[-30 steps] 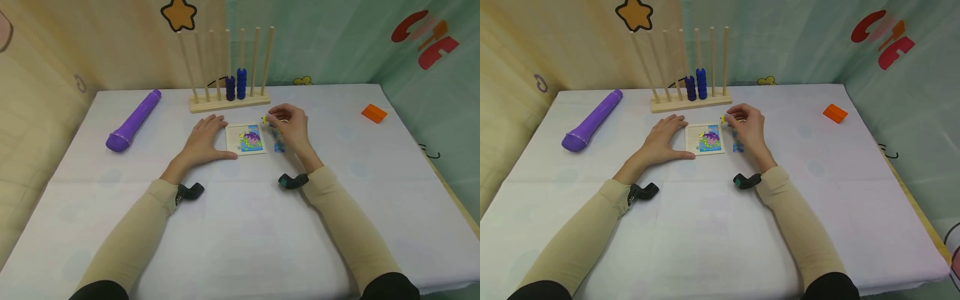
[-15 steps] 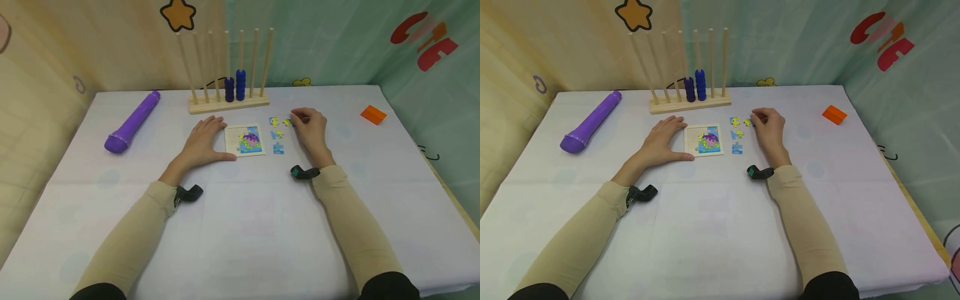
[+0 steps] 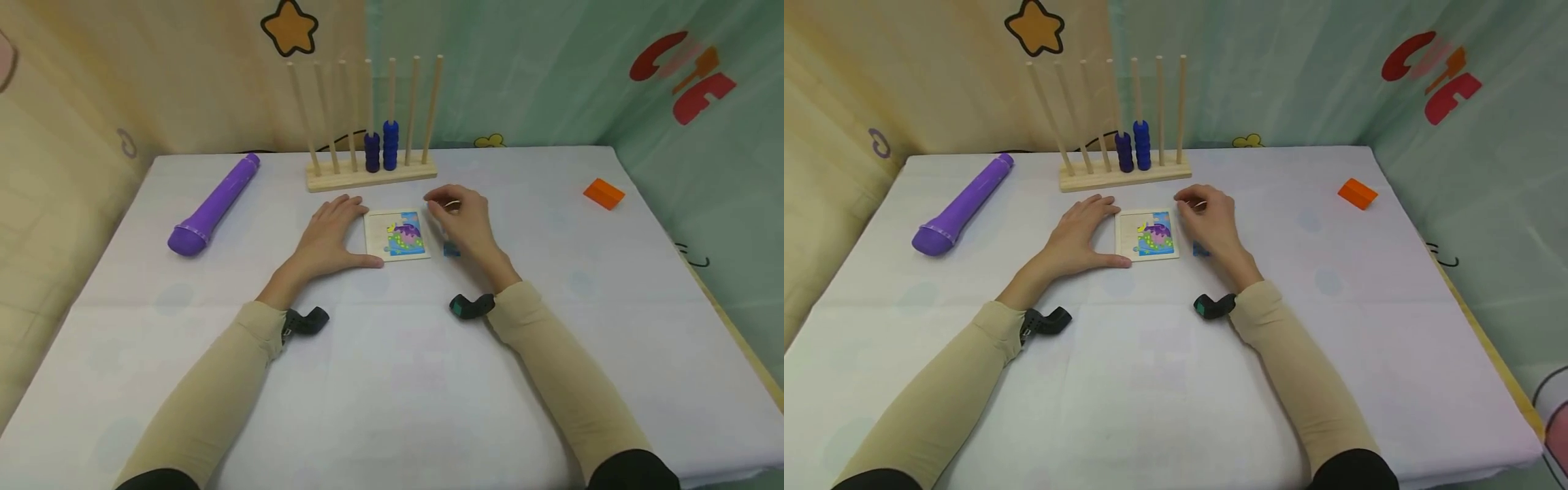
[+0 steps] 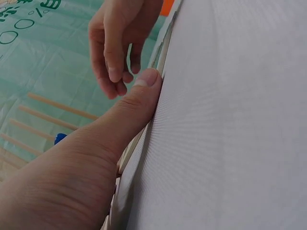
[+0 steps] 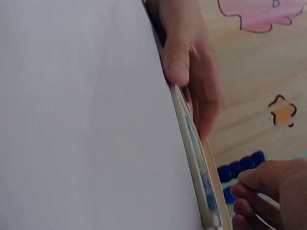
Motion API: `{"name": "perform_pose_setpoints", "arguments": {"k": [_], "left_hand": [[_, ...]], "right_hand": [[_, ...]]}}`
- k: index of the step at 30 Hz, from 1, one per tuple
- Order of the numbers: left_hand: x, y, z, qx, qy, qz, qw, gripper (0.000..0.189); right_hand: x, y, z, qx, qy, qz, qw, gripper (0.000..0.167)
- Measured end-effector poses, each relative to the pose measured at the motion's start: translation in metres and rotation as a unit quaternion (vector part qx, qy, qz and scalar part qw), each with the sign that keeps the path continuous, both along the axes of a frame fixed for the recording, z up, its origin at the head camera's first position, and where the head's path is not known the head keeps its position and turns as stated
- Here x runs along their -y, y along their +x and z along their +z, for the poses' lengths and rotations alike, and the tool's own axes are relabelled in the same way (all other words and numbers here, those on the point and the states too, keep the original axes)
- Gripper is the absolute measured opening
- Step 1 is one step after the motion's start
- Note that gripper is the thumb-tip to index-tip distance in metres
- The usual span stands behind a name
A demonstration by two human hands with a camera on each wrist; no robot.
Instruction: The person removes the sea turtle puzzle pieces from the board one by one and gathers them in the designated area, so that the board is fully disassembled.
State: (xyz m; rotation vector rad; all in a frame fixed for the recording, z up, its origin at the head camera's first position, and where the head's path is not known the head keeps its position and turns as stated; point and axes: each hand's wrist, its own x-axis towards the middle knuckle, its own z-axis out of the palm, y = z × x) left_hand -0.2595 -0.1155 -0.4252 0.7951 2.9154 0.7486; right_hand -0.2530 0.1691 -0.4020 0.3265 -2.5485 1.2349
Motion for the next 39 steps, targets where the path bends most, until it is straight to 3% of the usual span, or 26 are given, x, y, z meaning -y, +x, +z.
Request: {"name": "perform_pose_setpoints", "arguments": {"k": [5, 8, 21, 32, 39], "left_hand": [[0.002, 0.0, 0.0, -0.006, 0.003, -0.001, 1.0, 0.111], [0.002, -0.001, 0.0, -0.01, 0.008, -0.004, 0.9999, 0.11], [0.002, 0.0, -0.001, -0.01, 0.009, -0.004, 0.9999, 0.11], [0.003, 0.004, 0.003, -0.008, 0.012, 0.0, 0.9999, 0.11], [0.001, 0.002, 0.003, -0.011, 0.014, -0.005, 0.9998, 0.109]], "right_hand": [[0.03, 0.01, -0.005, 0.012, 0.041, 0.122, 0.9916, 0.024], [0.036, 0.012, -0.009, -0.002, 0.07, 0.154, 0.9856, 0.03], [0.037, 0.011, -0.014, -0.002, 0.118, 0.163, 0.9795, 0.043], [0.038, 0.007, -0.017, 0.015, 0.082, 0.193, 0.9778, 0.044], [0.038, 0.01, -0.02, 0.003, 0.054, 0.168, 0.9844, 0.04]]}}
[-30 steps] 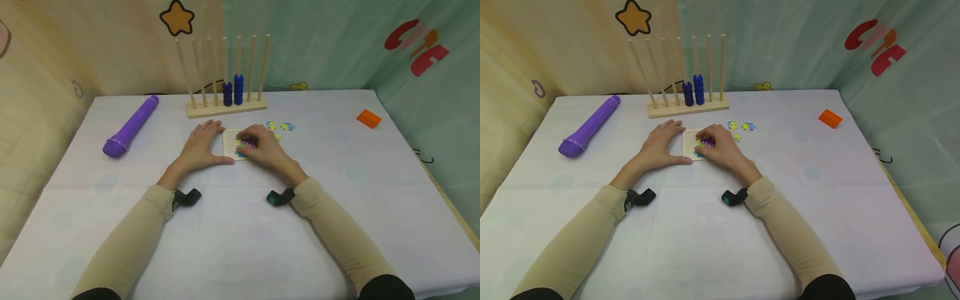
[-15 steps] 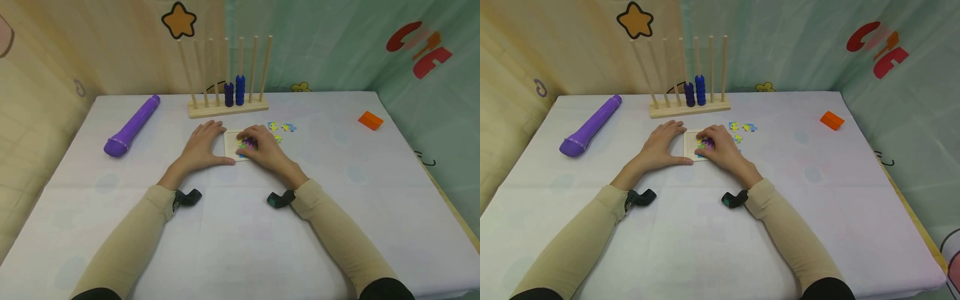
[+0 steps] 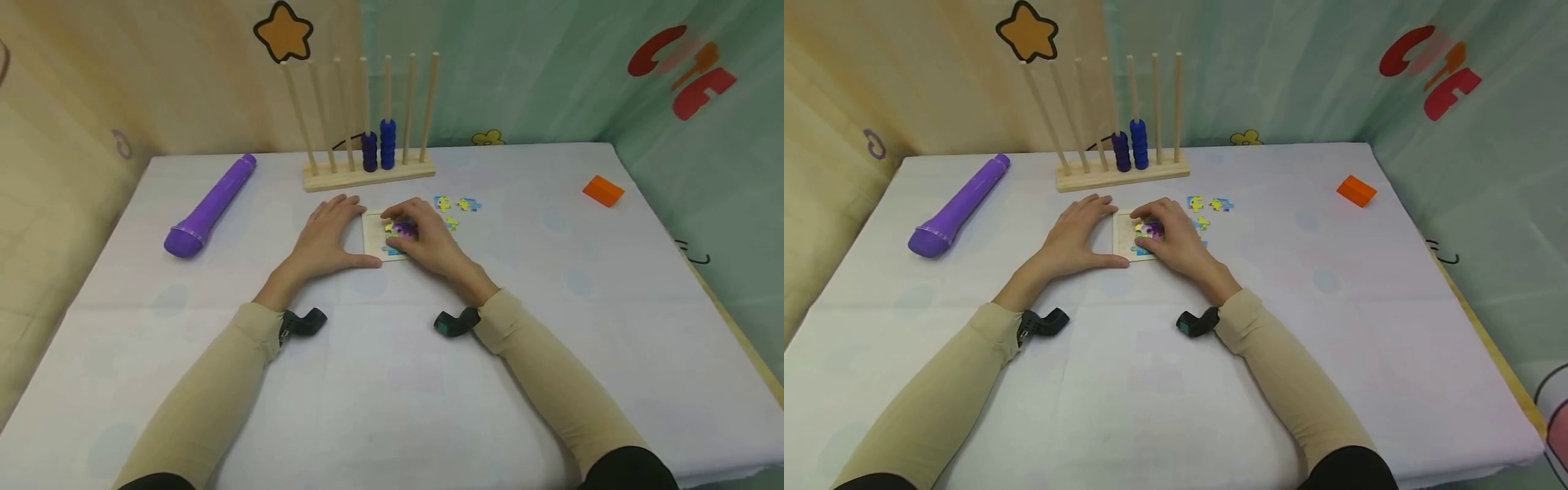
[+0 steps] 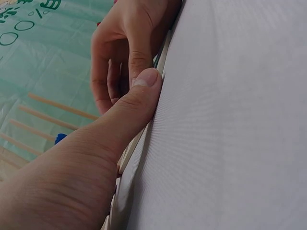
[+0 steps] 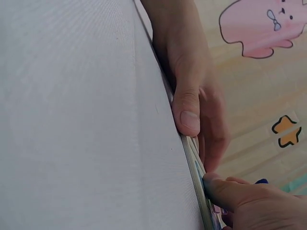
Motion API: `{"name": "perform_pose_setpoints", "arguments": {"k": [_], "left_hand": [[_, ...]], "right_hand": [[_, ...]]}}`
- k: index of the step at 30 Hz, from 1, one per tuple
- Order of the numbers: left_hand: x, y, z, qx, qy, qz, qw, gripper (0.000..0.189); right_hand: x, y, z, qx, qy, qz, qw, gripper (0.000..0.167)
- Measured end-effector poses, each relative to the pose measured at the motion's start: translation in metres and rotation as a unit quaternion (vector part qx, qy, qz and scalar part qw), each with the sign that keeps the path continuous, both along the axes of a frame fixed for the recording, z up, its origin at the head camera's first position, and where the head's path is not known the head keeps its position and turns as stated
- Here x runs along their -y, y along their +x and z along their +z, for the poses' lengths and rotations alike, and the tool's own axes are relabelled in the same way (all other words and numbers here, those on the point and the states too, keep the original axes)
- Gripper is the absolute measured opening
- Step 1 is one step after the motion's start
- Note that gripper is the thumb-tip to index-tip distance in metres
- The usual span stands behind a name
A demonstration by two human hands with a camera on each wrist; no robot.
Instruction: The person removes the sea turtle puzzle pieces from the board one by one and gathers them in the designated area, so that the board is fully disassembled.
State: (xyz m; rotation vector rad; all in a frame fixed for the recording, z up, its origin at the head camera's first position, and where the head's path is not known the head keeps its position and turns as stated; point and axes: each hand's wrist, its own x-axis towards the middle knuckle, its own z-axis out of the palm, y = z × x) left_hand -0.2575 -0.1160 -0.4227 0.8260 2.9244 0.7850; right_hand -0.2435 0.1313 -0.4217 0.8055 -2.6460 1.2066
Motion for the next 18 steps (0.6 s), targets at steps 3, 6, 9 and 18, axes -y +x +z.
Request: {"name": "perform_pose_setpoints", "arguments": {"k": [3, 6, 9, 18], "left_hand": [[0.0007, -0.0009, 0.0, 0.0, 0.002, 0.0, 1.0, 0.11], [0.0003, -0.0004, -0.0012, 0.001, 0.004, -0.001, 1.0, 0.109], [-0.0001, 0.0002, -0.0016, 0.002, 0.005, -0.001, 1.0, 0.109], [0.001, 0.0006, -0.0007, 0.002, 0.006, 0.001, 1.0, 0.108]], "right_hand": [[0.0013, 0.0, -0.0013, -0.017, -0.016, -0.007, 0.9997, 0.037], [0.0019, 0.0008, -0.003, -0.031, -0.04, -0.01, 0.9987, 0.033], [0.0024, 0.003, -0.004, -0.029, -0.064, -0.018, 0.9974, 0.03], [0.0029, 0.0043, -0.0009, 0.012, -0.145, -0.103, 0.9839, 0.033]]}}
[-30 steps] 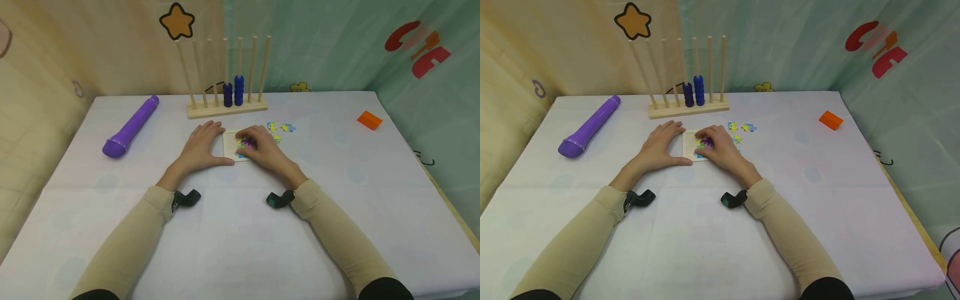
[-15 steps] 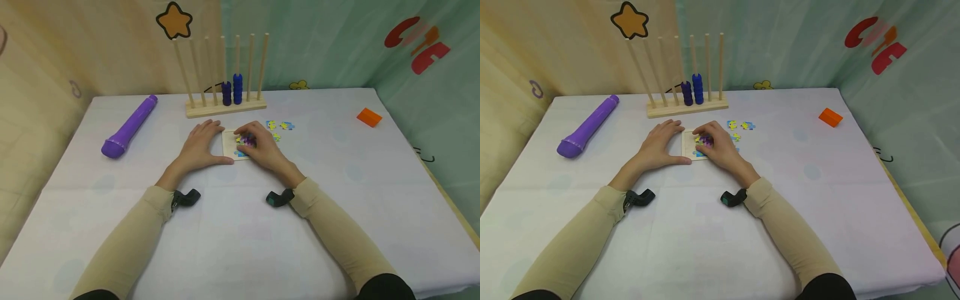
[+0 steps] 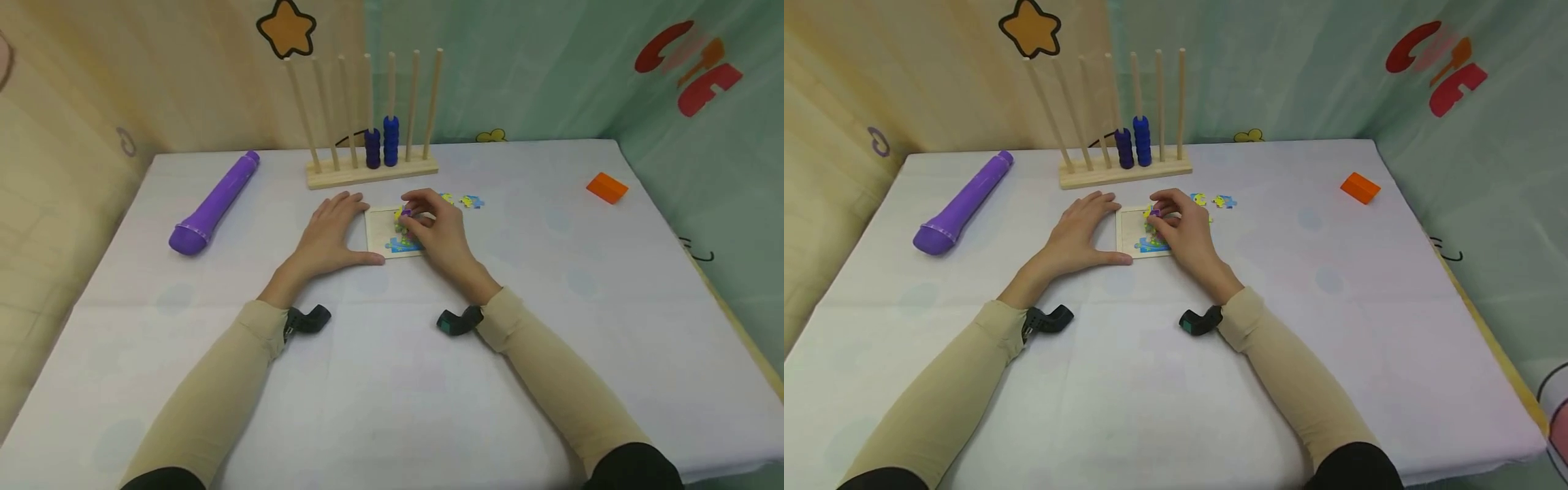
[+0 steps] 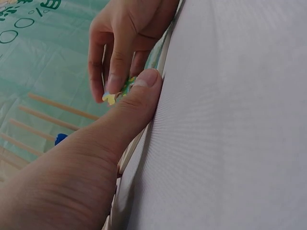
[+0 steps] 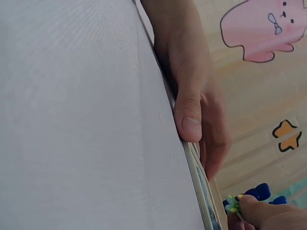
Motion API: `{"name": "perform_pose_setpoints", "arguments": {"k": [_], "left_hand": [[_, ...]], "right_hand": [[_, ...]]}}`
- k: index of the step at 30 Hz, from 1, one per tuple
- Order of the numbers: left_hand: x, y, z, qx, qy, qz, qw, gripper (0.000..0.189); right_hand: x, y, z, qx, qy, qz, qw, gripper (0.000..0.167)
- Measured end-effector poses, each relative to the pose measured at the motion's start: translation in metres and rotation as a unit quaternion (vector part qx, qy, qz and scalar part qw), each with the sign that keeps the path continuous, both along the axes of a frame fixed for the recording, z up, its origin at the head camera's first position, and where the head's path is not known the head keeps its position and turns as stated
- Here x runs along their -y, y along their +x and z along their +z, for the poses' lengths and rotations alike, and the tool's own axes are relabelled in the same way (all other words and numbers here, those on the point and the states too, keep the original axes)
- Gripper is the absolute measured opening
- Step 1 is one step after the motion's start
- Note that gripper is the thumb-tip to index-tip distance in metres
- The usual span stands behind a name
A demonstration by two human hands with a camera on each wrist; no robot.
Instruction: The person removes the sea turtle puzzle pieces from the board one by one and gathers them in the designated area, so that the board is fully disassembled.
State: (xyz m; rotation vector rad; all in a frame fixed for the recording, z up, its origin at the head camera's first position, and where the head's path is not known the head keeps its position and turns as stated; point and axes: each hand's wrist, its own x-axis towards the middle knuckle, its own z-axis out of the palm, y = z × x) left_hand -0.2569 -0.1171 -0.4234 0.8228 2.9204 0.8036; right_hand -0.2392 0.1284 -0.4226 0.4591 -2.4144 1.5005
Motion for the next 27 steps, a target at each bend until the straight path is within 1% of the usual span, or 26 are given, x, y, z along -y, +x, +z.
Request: {"name": "perform_pose_setpoints", "arguments": {"k": [3, 5, 11, 16, 18, 21, 25, 27], "left_hand": [[-0.002, -0.001, -0.001, 0.002, -0.001, 0.0, 1.0, 0.109], [-0.004, -0.002, -0.002, 0.005, -0.004, -0.001, 1.0, 0.11], [-0.008, -0.002, -0.003, 0.012, -0.004, -0.004, 0.9999, 0.11], [-0.005, -0.001, -0.001, 0.01, -0.012, 0.0, 0.9999, 0.111], [-0.003, -0.002, 0.0, 0.01, -0.014, 0.001, 0.9999, 0.111], [-0.001, -0.003, 0.001, 0.009, -0.014, 0.002, 0.9999, 0.11], [-0.001, -0.003, 0.001, 0.011, -0.008, 0.001, 0.9999, 0.109], [-0.002, -0.004, 0.0, 0.014, -0.007, 0.0, 0.9999, 0.109]], "right_hand": [[-0.005, 0.0, 0.003, 0.018, -0.028, -0.036, 0.9988, 0.03], [-0.011, 0.001, 0.006, 0.029, -0.035, -0.057, 0.9973, 0.027], [-0.042, 0.005, 0.012, 0.049, -0.023, -0.111, 0.9923, 0.022], [-0.071, 0.009, 0.012, 0.061, -0.018, -0.178, 0.9821, 0.021], [-0.078, 0.01, 0.01, 0.056, -0.014, -0.195, 0.9791, 0.021], [-0.085, 0.009, 0.007, 0.045, 0.003, -0.206, 0.9775, 0.021], [-0.09, 0.008, 0.001, 0.016, 0.048, -0.209, 0.9765, 0.021], [-0.092, 0.008, -0.002, -0.003, 0.072, -0.214, 0.9741, 0.02]]}}
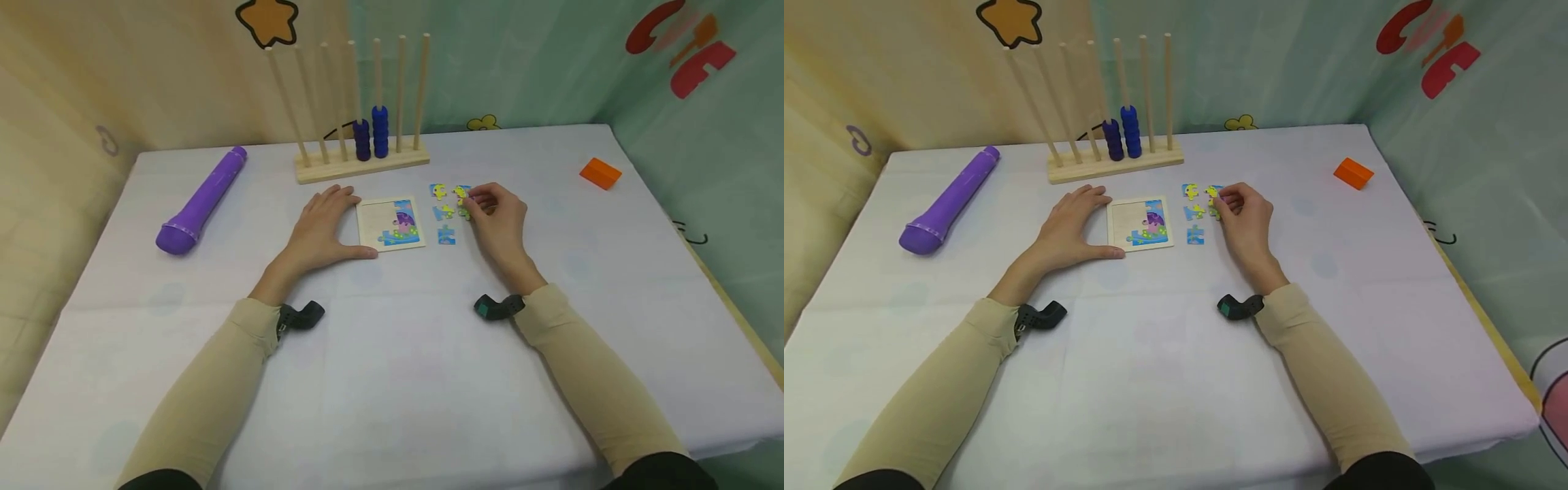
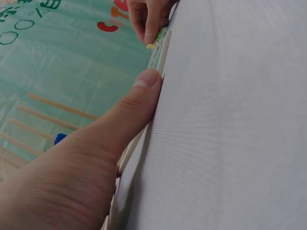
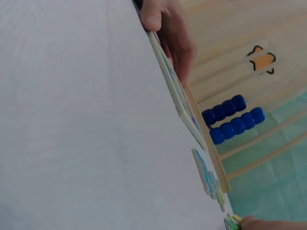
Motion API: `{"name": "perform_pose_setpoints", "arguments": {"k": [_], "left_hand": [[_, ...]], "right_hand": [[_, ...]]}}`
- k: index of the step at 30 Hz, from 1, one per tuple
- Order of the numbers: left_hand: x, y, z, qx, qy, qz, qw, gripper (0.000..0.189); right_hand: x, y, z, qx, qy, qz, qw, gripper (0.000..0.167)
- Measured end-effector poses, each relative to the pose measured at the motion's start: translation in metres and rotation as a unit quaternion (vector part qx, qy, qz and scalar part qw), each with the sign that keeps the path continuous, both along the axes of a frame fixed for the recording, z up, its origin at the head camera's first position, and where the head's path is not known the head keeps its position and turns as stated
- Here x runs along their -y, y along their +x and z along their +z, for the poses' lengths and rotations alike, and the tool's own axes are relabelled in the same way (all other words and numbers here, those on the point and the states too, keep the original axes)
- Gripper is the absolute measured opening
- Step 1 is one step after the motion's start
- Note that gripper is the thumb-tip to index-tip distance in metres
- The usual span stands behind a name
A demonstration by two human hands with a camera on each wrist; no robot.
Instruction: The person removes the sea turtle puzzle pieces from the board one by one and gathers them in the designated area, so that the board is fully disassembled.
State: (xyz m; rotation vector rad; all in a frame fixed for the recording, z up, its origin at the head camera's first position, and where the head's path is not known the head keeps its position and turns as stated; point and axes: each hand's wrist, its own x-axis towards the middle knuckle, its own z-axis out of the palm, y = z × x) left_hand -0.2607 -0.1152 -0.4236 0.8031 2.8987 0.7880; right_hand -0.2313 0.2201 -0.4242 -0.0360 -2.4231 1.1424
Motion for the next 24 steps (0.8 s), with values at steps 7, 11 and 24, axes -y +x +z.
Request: {"name": "perform_pose_setpoints", "arguments": {"k": [7, 11, 24], "left_hand": [[-0.001, -0.001, 0.0, 0.0, -0.001, -0.001, 1.0, 0.111], [-0.001, -0.002, 0.001, 0.0, -0.002, -0.001, 1.0, 0.112], [0.003, -0.003, -0.002, -0.008, 0.01, -0.002, 0.9999, 0.112]], "right_hand": [[-0.001, 0.0, -0.004, -0.057, 0.049, -0.015, 0.9971, 0.016], [0.009, 0.001, -0.002, -0.077, 0.043, 0.013, 0.996, 0.014], [0.067, 0.019, -0.001, -0.056, 0.058, 0.28, 0.9567, 0.032]]}}
